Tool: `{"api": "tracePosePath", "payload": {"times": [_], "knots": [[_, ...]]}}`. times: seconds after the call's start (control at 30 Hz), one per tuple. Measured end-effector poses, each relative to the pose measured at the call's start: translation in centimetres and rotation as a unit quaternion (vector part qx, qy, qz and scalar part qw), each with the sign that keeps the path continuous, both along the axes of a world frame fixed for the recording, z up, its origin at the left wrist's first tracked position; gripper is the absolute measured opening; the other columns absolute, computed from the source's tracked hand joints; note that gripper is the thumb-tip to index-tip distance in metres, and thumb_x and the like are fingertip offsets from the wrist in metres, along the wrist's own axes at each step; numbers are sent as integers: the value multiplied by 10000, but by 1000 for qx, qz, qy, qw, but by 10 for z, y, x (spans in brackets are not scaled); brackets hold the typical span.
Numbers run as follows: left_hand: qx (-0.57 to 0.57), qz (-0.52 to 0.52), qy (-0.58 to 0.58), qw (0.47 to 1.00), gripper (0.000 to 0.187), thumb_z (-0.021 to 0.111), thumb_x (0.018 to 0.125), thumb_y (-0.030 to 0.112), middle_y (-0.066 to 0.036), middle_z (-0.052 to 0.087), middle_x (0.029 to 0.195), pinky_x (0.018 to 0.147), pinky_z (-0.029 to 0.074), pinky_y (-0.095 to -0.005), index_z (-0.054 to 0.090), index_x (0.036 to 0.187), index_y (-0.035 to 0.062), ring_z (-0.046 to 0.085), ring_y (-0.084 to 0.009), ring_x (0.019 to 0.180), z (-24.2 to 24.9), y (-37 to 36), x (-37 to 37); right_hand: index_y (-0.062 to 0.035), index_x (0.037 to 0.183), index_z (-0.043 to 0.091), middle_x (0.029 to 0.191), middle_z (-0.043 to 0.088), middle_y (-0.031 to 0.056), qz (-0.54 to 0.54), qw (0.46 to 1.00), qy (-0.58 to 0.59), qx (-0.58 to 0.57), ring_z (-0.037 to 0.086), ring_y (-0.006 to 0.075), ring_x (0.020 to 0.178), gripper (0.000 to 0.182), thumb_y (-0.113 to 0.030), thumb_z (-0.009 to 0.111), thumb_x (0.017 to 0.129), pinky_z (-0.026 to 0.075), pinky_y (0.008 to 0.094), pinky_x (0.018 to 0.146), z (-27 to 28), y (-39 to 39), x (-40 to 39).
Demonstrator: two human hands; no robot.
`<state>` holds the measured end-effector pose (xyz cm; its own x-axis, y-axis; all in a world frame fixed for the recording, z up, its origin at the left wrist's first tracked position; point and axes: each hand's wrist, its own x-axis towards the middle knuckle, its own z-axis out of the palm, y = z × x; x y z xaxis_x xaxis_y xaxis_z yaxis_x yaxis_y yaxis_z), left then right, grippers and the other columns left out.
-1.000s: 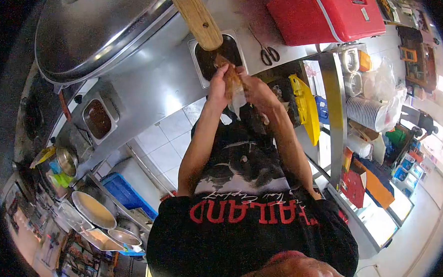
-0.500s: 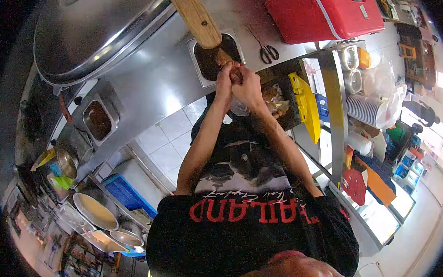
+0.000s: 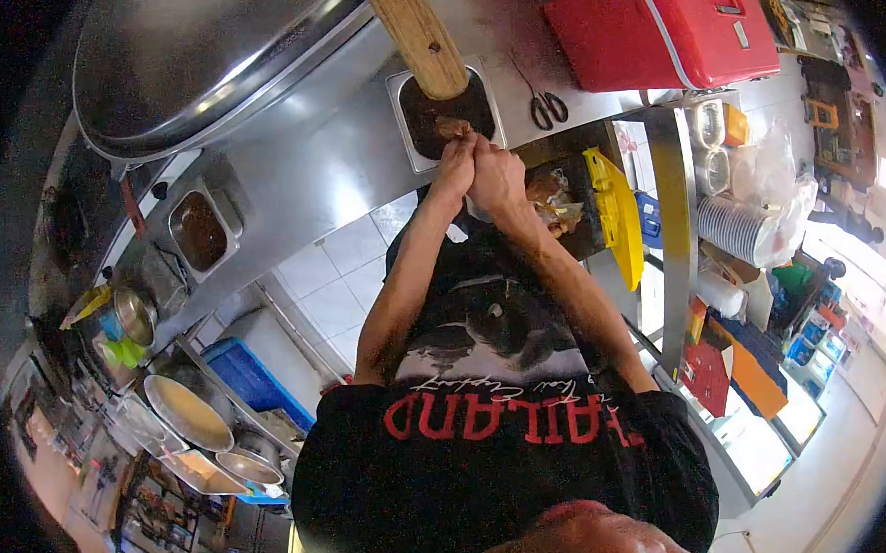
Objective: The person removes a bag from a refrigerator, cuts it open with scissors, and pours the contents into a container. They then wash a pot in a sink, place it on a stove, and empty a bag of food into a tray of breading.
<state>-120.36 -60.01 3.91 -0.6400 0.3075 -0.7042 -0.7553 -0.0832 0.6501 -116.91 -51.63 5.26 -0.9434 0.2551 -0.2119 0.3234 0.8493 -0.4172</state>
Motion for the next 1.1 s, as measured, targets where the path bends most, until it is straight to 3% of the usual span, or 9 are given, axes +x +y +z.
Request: {"api": "tracePosePath", "payload": {"times": [0.2,0.3,0.37,0.43,0.47,0.6,0.77,0.9,1.1], "knots": [[39,-3,25,999,394,562,930,433,-40,626,1053,914,407,-316,620,1070,69,551,-159,1035,-2,-4,-8,46,1096,517,889,636,266,55,996,45,-52,652,404,738,355,-173,584,825,521,484,624,14,3,0],[160,21,0,987,321,506,973,349,-39,630,1033,884,441,-304,623,1034,56,566,-141,992,9,-8,-14,24,1165,527,945,604,288,11,973,83,-213,664,340,829,355,-193,573,888,518,425,690,20,15,1],[233,28,-17,972,304,475,994,307,-48,629,1059,891,449,-300,621,1049,47,568,-134,997,13,-8,-15,20,1183,544,967,630,144,-105,867,40,-486,623,204,916,362,-263,545,957,477,318,777,17,21,-1],[270,20,-23,962,315,470,995,293,-64,624,1120,922,445,-305,617,1110,40,568,-136,1030,15,-4,-16,30,1181,552,962,632,56,-243,683,-12,-689,580,140,932,385,-293,533,973,454,278,798,21,26,-4],[285,18,-36,958,307,475,982,272,-73,623,1135,931,442,-315,614,1112,30,570,-149,1040,14,-5,-16,34,1185,567,995,614,-4,-241,758,-38,-604,547,107,926,379,-276,553,967,450,253,808,27,30,-3],[304,23,-82,949,279,493,931,200,-103,623,1166,963,432,-351,606,1091,2,580,-196,1068,9,-8,-18,22,1187,584,957,632,30,-191,814,8,-548,548,108,879,335,-190,610,928,466,274,766,18,27,-2],[277,61,-105,953,211,505,905,193,-105,646,1108,963,429,-356,612,985,30,591,-212,1040,16,-13,-19,15,1093,603,904,635,193,-64,933,40,-353,638,311,845,292,-120,620,835,491,346,742,6,28,0],[248,86,-142,955,200,519,904,196,-98,652,1081,919,450,-336,615,989,42,611,-212,980,12,-11,-20,24,988,608,923,612,278,-70,968,97,-220,602,464,865,234,-98,594,789,505,452,717,22,7,-4],[121,37,-70,989,227,539,905,238,-60,659,991,862,458,-332,602,1044,70,590,-192,963,-1,-6,-14,20,1139,508,881,622,279,-14,997,33,-67,628,458,727,384,-131,575,793,517,513,626,15,-8,-2]]}}
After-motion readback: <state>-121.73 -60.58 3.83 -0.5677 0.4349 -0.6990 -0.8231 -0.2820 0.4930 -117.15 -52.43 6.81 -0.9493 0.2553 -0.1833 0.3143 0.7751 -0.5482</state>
